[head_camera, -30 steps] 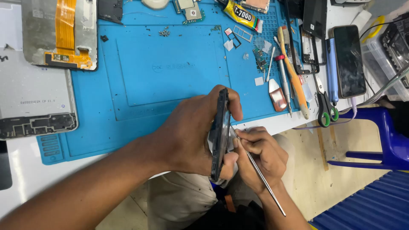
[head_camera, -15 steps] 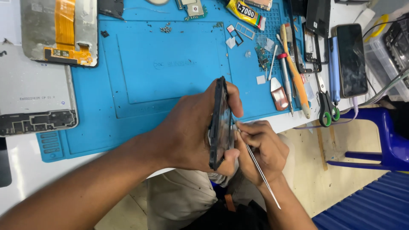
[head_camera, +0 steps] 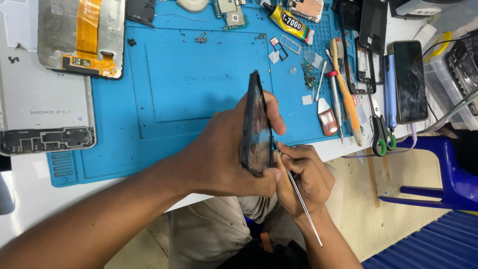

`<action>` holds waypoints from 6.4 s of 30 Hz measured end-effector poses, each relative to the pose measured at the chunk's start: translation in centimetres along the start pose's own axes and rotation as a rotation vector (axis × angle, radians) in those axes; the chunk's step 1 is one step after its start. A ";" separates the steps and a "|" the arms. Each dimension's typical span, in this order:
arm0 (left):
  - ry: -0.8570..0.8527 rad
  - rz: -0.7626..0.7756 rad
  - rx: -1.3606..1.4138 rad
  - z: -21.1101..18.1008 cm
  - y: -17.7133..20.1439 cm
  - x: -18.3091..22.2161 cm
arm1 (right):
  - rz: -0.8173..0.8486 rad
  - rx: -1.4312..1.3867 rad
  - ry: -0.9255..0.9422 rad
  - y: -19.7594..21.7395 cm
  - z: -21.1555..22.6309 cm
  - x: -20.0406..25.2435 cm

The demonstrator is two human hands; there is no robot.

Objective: Cleaning adhesive residue from a smartphone frame using tweezers

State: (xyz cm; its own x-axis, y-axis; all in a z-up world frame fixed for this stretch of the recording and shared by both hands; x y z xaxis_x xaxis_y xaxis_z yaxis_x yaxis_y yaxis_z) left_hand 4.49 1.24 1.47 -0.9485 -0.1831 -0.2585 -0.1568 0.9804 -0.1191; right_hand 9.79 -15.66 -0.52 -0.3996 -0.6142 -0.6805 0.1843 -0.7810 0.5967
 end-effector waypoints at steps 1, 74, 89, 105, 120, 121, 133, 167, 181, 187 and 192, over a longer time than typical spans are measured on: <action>0.000 0.001 0.002 0.2 -0.1 0.0 | 0.001 0.002 0.000 0.0 0.0 0.2; -0.026 0.016 0.264 0.5 -0.1 0.4 | -0.270 -1.047 -0.754 4.0 -4.1 4.1; -0.006 0.154 0.681 1.4 -0.7 1.0 | 0.057 -0.694 -1.022 2.3 -5.1 3.3; 0.037 0.185 0.811 1.5 -1.0 1.5 | 0.573 -0.234 -0.857 2.9 -1.7 -0.4; 0.038 0.100 0.197 1.2 -0.6 1.0 | 0.680 0.197 -0.822 2.3 -2.4 1.5; 0.036 0.098 0.193 1.4 -0.7 1.0 | 0.679 0.195 -0.818 2.2 -2.6 1.8; 0.084 0.054 0.306 0.9 -0.7 1.2 | 0.529 0.240 -0.856 2.2 -2.9 1.6; 0.059 0.068 0.501 1.2 -0.7 1.5 | 0.236 -0.370 -1.006 2.1 -2.7 3.9; 0.272 0.065 0.584 3.0 -0.9 0.5 | 0.212 -0.647 -1.088 2.3 -4.6 6.8; 0.347 0.063 0.559 2.3 -0.5 0.4 | 0.415 -0.605 -1.032 2.4 -2.1 4.1; 0.337 0.120 0.634 1.7 -1.0 0.6 | 0.544 -0.689 -0.980 2.0 -2.4 4.5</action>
State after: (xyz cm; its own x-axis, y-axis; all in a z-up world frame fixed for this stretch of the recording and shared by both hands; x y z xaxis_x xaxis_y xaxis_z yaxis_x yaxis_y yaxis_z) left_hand 4.50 0.04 -0.19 -0.9984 0.0556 -0.0078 0.0466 0.7432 -0.6674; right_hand 10.50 -20.27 -3.39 -0.5570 -0.7580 0.3393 0.8282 -0.5375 0.1589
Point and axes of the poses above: each hand's wrist, its own x-axis away from the middle knuckle, its own y-axis out of the back of the hand, z = x × y, the point moved 5 cm from there along -x, towards the middle knuckle, and after that the axes turned 2 degrees about -z, right-handed, at the moved point
